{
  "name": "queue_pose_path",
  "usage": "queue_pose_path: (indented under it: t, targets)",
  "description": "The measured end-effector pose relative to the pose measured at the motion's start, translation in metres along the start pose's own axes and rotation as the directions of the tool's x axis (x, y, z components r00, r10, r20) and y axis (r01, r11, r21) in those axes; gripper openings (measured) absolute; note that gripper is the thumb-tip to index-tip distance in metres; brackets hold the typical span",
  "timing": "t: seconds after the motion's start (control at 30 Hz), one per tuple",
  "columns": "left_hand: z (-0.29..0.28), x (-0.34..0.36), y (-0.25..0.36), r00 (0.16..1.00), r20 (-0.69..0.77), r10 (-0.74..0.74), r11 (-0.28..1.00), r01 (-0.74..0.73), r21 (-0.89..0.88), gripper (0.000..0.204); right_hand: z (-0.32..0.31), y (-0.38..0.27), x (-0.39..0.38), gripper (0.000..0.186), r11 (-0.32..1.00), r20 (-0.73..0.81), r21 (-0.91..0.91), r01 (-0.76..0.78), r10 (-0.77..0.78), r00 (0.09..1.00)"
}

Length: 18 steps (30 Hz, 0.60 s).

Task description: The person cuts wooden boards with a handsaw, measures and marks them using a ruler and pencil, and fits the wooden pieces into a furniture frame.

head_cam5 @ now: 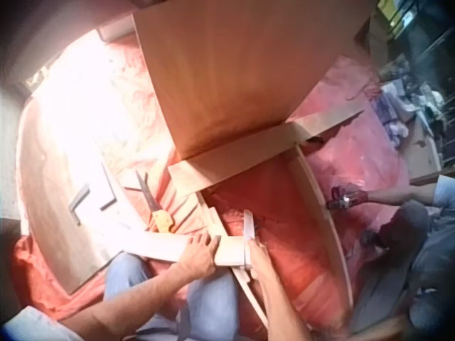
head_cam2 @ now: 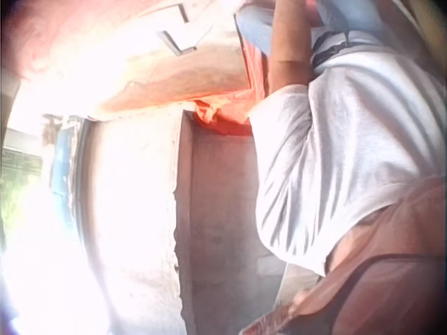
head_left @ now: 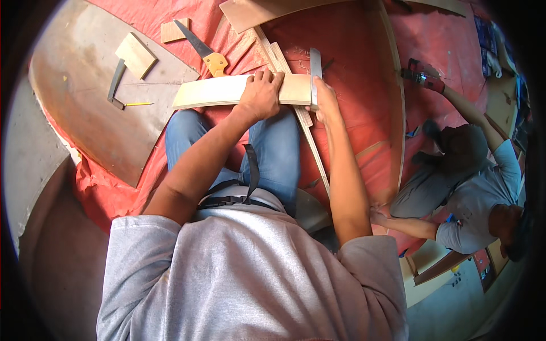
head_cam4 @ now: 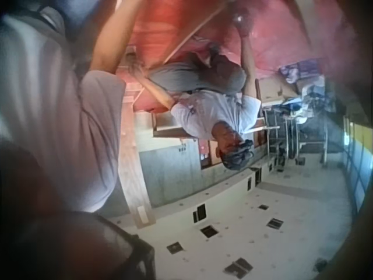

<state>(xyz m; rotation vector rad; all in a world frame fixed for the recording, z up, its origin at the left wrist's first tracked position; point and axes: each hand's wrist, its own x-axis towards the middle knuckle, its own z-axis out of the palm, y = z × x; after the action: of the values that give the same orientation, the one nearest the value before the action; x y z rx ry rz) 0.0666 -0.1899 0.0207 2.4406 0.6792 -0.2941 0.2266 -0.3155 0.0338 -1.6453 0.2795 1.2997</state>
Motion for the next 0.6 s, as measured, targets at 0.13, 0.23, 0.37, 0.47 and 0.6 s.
queue_pose_path:
  t: [0.13,0.23,0.37,0.47,0.6]
  targets:
    - [0.002,-0.001,0.001,0.998,0.052,-0.026,1.000,0.027,-0.005,0.069,-0.002,0.013,-0.079,0.034,0.999,0.036,-0.010,0.050,-0.049,0.998]
    - [0.003,0.000,-0.001,0.997,0.074,-0.011,1.000,0.010,0.014,0.071,-0.020,0.027,-0.129,0.031,0.997,0.024,0.039,-0.062,0.061,0.998]
    - [0.002,0.007,-0.003,0.995,0.096,0.012,0.999,-0.007,-0.048,0.074,-0.069,0.023,-0.125,0.034,0.959,-0.328,0.081,0.272,-0.232,0.916]
    - [0.000,0.011,-0.001,0.991,0.081,0.103,0.994,-0.105,0.019,0.072,-0.096,0.020,-0.103,0.037,0.994,-0.361,0.032,0.101,-0.082,0.929]
    - [0.000,0.011,0.003,0.996,0.040,0.082,0.997,-0.082,-0.005,0.085,-0.087,0.039,-0.086,0.040,0.930,-0.175,0.368,0.003,0.066,0.982]
